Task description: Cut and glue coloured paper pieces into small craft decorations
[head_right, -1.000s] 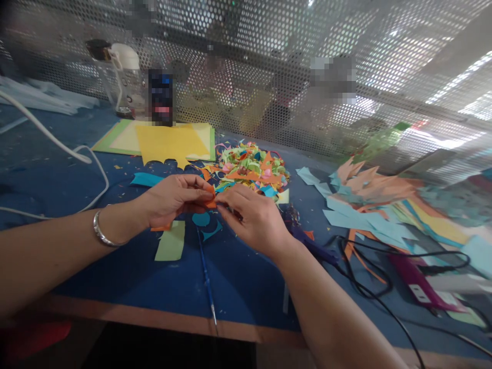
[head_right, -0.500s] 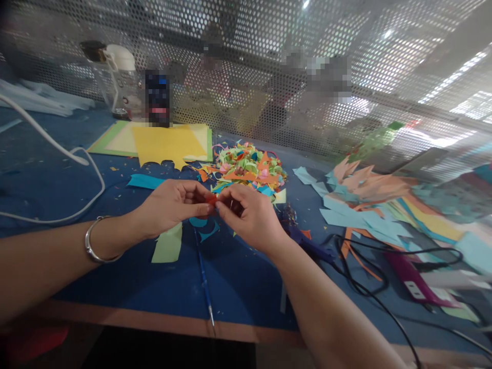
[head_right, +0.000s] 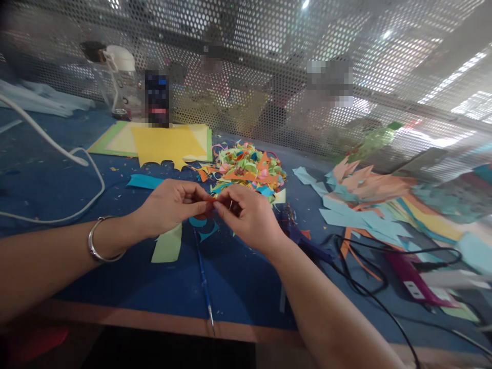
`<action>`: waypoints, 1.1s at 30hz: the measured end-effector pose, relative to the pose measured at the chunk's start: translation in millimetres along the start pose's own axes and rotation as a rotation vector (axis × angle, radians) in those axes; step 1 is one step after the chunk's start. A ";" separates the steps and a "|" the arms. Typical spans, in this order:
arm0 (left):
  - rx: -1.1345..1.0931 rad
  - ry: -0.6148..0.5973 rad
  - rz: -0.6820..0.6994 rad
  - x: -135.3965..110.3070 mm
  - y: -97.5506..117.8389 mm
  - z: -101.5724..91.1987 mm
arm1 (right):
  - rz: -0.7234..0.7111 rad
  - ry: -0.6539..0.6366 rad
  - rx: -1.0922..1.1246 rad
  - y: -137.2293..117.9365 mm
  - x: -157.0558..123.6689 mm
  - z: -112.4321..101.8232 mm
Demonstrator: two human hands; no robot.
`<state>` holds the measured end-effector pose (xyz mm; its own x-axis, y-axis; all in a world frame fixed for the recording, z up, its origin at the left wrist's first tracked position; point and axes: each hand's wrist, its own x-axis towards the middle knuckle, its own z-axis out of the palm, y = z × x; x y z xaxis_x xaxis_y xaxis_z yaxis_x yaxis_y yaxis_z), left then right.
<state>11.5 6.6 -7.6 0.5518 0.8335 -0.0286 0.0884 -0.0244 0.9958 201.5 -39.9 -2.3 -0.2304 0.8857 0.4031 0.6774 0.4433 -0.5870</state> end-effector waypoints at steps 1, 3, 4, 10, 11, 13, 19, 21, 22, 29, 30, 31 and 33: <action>-0.002 -0.006 -0.006 0.1 0.1 -0.1 | 0.003 -0.001 -0.001 0.2 -0.4 0.0; 0.002 -0.017 -0.017 0.1 1.4 -0.3 | 0.011 -0.005 0.009 0.4 -1.0 0.1; 0.008 -0.024 -0.022 0.0 2.4 -0.6 | 0.015 -0.008 0.014 0.4 -1.0 0.1; 0.028 -0.081 -0.053 -0.4 6.6 -3.9 | 0.045 -0.033 0.039 -2.1 0.0 -1.3; 0.018 -0.094 -0.058 -0.3 6.3 -4.4 | 0.051 -0.038 0.051 -2.6 0.0 -1.6; 0.002 -0.114 -0.059 -0.2 5.7 -4.7 | 0.065 -0.053 0.083 -3.2 -0.3 -2.0; -0.065 -0.103 -0.095 -1.0 7.4 -1.8 | 0.129 -0.079 0.140 -3.2 -0.6 -3.3; -0.077 -0.129 -0.111 -0.9 7.8 -1.2 | 0.142 -0.074 0.148 -3.6 0.0 -4.2; -0.075 -0.142 -0.113 -0.7 7.6 -1.0 | 0.147 -0.067 0.154 -3.9 0.3 -4.6; -0.083 -0.165 -0.070 0.8 -0.4 -1.2 | 0.197 -0.079 0.238 -5.6 1.5 -6.4; -0.080 -0.169 -0.067 0.8 -0.9 -1.1 | 0.205 -0.081 0.253 -6.0 1.6 -6.8; -0.076 -0.173 -0.063 0.6 -0.8 -1.0 | 0.212 -0.084 0.268 -6.5 1.6 -7.3; -0.066 -0.180 -0.059 -0.1 0.6 -0.5 | 0.222 -0.094 0.296 -8.1 1.9 -8.5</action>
<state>11.1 6.8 -7.0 0.6872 0.7201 -0.0960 0.0733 0.0628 0.9953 201.5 -43.0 9.1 -0.1727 0.9675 0.1849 0.4897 0.2472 -0.8361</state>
